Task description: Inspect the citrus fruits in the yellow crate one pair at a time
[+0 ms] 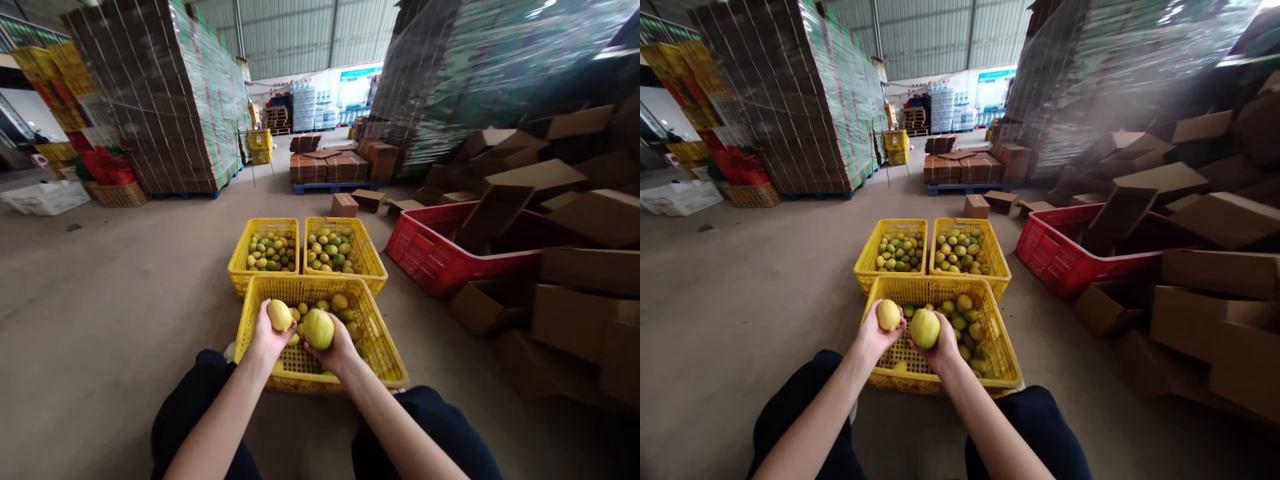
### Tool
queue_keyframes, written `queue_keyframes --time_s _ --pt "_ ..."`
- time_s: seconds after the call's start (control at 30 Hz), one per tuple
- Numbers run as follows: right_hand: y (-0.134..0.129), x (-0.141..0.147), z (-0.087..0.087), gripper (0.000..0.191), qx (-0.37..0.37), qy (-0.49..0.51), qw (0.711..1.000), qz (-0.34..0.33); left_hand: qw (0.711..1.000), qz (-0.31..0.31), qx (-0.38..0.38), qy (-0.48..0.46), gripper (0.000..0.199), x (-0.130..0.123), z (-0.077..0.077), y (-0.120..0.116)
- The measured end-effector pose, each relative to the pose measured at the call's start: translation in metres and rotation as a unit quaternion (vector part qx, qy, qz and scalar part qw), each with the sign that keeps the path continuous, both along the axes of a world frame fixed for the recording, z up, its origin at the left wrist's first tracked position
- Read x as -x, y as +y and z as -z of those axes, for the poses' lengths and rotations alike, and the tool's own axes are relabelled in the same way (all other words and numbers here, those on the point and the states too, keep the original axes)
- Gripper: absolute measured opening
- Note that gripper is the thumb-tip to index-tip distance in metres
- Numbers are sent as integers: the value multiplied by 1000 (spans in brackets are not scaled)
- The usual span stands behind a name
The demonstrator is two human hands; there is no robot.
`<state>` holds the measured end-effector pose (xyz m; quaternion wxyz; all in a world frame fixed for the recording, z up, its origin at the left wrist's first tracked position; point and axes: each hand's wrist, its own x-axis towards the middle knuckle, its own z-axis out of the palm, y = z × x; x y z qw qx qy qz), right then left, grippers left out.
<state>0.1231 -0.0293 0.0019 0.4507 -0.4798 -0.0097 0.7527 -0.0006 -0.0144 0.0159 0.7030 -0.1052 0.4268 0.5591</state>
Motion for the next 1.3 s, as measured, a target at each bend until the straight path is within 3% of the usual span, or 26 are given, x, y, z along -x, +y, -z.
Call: queue_keyframes --time_s 0.3,0.5,0.63,0.87,1.0,1.17,1.3 --pt "4 5 3 17 -1 5 999 46 998 -46 -7 -32 20 3 1 3" --pt "2 8 0 26 13 2 1000 -27 996 -79 2 -44 24 5 0 2" --pt "3 9 5 27 13 20 999 -40 996 -69 8 -58 24 4 3 3" --pt "5 7 6 22 4 26 1000 8 997 -54 18 -44 22 -5 9 5" --pt "4 6 4 21 -15 25 999 26 997 -52 -13 -48 18 -6 11 4" --pt "3 8 5 24 19 39 999 3 997 -53 -13 -53 18 -5 15 8" --pt "5 11 5 18 21 22 999 23 997 -63 1 -52 17 -7 18 11"
